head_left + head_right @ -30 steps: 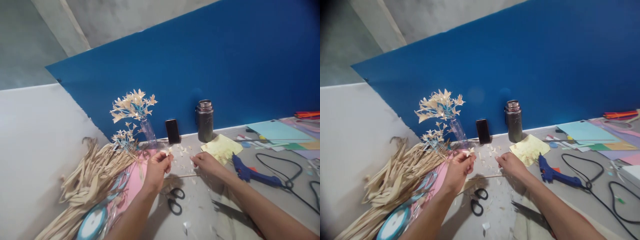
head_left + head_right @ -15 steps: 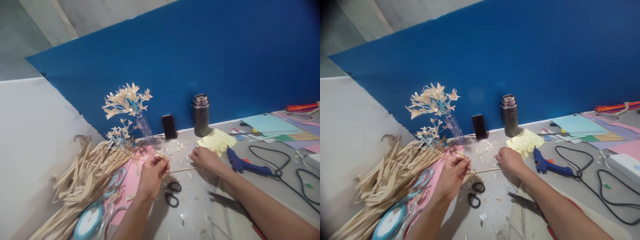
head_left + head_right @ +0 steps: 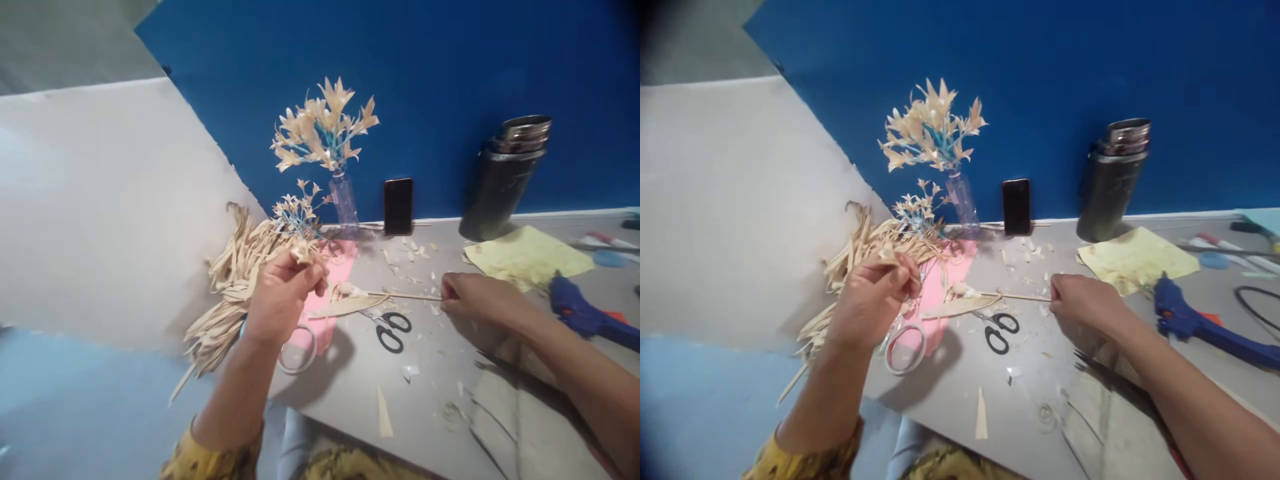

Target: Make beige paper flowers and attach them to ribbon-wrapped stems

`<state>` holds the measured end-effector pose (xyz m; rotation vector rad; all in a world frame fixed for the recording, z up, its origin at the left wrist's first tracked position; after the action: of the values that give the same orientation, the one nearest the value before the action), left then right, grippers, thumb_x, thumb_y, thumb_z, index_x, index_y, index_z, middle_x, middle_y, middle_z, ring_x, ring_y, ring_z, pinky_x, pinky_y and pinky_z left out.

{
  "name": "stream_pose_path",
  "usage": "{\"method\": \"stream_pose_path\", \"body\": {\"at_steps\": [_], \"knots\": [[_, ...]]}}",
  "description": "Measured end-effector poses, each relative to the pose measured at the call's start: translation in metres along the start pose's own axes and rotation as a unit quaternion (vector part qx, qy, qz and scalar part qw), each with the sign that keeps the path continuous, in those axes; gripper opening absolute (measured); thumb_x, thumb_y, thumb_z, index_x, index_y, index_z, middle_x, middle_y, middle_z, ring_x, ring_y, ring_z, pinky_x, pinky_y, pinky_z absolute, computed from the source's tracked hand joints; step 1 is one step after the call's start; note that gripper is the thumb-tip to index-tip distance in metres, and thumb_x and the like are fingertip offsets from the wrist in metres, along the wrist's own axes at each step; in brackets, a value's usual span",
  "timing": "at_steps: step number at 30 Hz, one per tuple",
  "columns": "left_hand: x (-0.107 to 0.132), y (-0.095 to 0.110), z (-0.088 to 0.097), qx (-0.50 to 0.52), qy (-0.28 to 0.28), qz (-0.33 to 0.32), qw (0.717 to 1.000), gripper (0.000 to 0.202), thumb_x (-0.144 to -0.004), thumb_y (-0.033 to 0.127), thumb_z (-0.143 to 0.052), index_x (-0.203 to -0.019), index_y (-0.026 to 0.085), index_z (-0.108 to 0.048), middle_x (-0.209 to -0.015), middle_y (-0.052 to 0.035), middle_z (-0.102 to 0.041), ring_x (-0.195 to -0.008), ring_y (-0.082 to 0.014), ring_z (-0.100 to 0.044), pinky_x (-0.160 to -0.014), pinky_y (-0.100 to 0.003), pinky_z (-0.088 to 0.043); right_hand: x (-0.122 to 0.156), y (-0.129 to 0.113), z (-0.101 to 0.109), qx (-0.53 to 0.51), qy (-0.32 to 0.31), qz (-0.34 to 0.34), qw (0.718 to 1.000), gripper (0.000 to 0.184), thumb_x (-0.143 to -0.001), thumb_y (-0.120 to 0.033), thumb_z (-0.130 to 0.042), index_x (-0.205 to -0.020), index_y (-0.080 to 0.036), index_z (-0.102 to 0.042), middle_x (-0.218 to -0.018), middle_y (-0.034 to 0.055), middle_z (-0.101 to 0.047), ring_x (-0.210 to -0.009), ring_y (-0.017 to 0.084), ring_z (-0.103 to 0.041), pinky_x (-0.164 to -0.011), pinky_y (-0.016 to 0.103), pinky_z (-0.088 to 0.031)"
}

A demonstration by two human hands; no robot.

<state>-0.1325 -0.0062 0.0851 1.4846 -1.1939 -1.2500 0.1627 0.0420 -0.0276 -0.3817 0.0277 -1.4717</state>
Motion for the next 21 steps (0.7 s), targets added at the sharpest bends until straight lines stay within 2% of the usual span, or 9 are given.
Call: {"method": "stream_pose_path", "body": {"at_steps": [2, 5, 6, 8, 11, 14, 15, 18, 21], "knots": [[0.014, -0.018, 0.025, -0.05, -0.008, 0.055, 0.997, 0.028, -0.062, 0.03, -0.087, -0.069, 0.015, -0.065, -0.067, -0.002, -0.065, -0.055, -0.0111, -0.057, -0.055, -0.024, -0.047, -0.001, 0.002, -0.003, 0.005, 0.003, -0.001, 1.0, 0.005, -0.073, -0.024, -0.067, -0.072, -0.024, -0.062, -0.077, 0.0057, -0.07, -0.068, 0.023, -0.061, -0.054, 0.03, -0.028], [0.032, -0.053, 0.056, -0.091, 0.051, 0.13, 0.986, 0.029, -0.064, 0.032, -0.086, -0.067, 0.015, -0.062, -0.058, 0.0006, -0.061, -0.05, -0.0097, -0.054, -0.049, -0.021, -0.043, 0.001, 0.003, -0.005, 0.015, 0.007, -0.007, 1.0, 0.001, -0.074, -0.024, -0.063, -0.073, -0.024, -0.063, -0.078, 0.0064, -0.07, -0.067, 0.023, -0.06, -0.055, 0.03, -0.029], [0.034, -0.061, 0.061, -0.095, 0.058, 0.144, 0.983, 0.031, -0.064, 0.034, -0.085, -0.066, 0.015, -0.061, -0.054, 0.0019, -0.059, -0.046, -0.0088, -0.051, -0.046, -0.02, -0.04, 0.001, 0.003, -0.004, 0.02, 0.015, -0.012, 1.0, 0.002, -0.074, -0.024, -0.062, -0.075, -0.024, -0.064, -0.078, 0.0068, -0.069, -0.067, 0.023, -0.06, -0.056, 0.03, -0.029], [0.036, -0.07, 0.058, -0.084, 0.022, 0.168, 0.982, 0.03, -0.068, 0.037, -0.083, -0.069, 0.016, -0.061, -0.052, 0.0023, -0.058, -0.042, -0.0091, -0.05, -0.043, -0.02, -0.039, 0.002, 0.003, -0.004, 0.03, 0.027, -0.018, 0.999, 0.004, -0.075, -0.024, -0.062, -0.077, -0.023, -0.065, -0.078, 0.0073, -0.069, -0.067, 0.022, -0.06, -0.056, 0.03, -0.029], [0.028, -0.063, 0.03, -0.054, -0.053, 0.173, 0.982, 0.026, -0.071, 0.036, -0.081, -0.073, 0.016, -0.063, -0.053, 0.0015, -0.059, -0.042, -0.0104, -0.052, -0.044, -0.023, -0.04, 0.002, 0.003, -0.002, 0.022, 0.02, -0.019, 0.999, 0.003, -0.075, -0.021, -0.063, -0.078, -0.022, -0.065, -0.08, 0.007, -0.069, -0.068, 0.021, -0.06, -0.056, 0.029, -0.028], [0.011, -0.051, -0.011, -0.005, -0.05, 0.113, 0.992, 0.026, -0.063, 0.029, -0.087, -0.071, 0.015, -0.066, -0.065, -0.0008, -0.066, -0.053, -0.0102, -0.056, -0.052, -0.023, -0.045, 0.0, 0.003, 0.001, -0.016, 0.039, -0.019, 0.999, 0.012, -0.074, -0.018, -0.063, -0.085, -0.022, -0.065, -0.082, 0.0058, -0.069, -0.07, 0.02, -0.06, -0.056, 0.028, -0.03], [0.005, -0.05, -0.026, 0.013, -0.069, 0.101, 0.992, 0.026, -0.062, 0.028, -0.087, -0.072, 0.015, -0.067, -0.067, -0.0014, -0.067, -0.054, -0.0105, -0.057, -0.052, -0.023, -0.045, -0.001, 0.002, 0.003, -0.04, 0.06, -0.016, 0.997, 0.017, -0.075, -0.019, -0.061, -0.092, -0.021, -0.065, -0.081, 0.0052, -0.069, -0.07, 0.02, -0.059, -0.056, 0.027, -0.031], [-0.013, -0.062, -0.061, 0.068, -0.121, 0.106, 0.985, 0.024, -0.064, 0.028, -0.086, -0.071, 0.012, -0.069, -0.072, -0.0042, -0.068, -0.057, -0.0106, -0.059, -0.054, -0.023, -0.046, -0.001, -0.002, 0.011, -0.149, 0.14, 0.036, 0.978, 0.021, -0.081, -0.025, -0.053, -0.098, -0.02, -0.065, -0.079, 0.0039, -0.068, -0.072, 0.019, -0.06, -0.061, 0.027, -0.037], [-0.027, -0.087, -0.077, 0.135, -0.131, 0.185, 0.965, 0.026, -0.065, 0.027, -0.086, -0.079, 0.01, -0.071, -0.078, -0.0057, -0.069, -0.06, -0.009, -0.06, -0.053, -0.02, -0.047, 0.003, -0.011, 0.02, -0.29, 0.16, 0.103, 0.938, 0.02, -0.084, -0.034, -0.05, -0.082, -0.02, -0.064, -0.076, 0.0022, -0.067, -0.069, 0.018, -0.06, -0.063, 0.027, -0.041]]}}
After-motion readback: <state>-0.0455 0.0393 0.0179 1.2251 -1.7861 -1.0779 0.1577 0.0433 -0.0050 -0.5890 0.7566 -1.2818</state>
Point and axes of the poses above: each hand's wrist, its own x-axis away from the middle knuckle, its own z-axis out of the back of the hand, y = z × x, the point moved 2 cm from there along -x, towards the middle knuckle
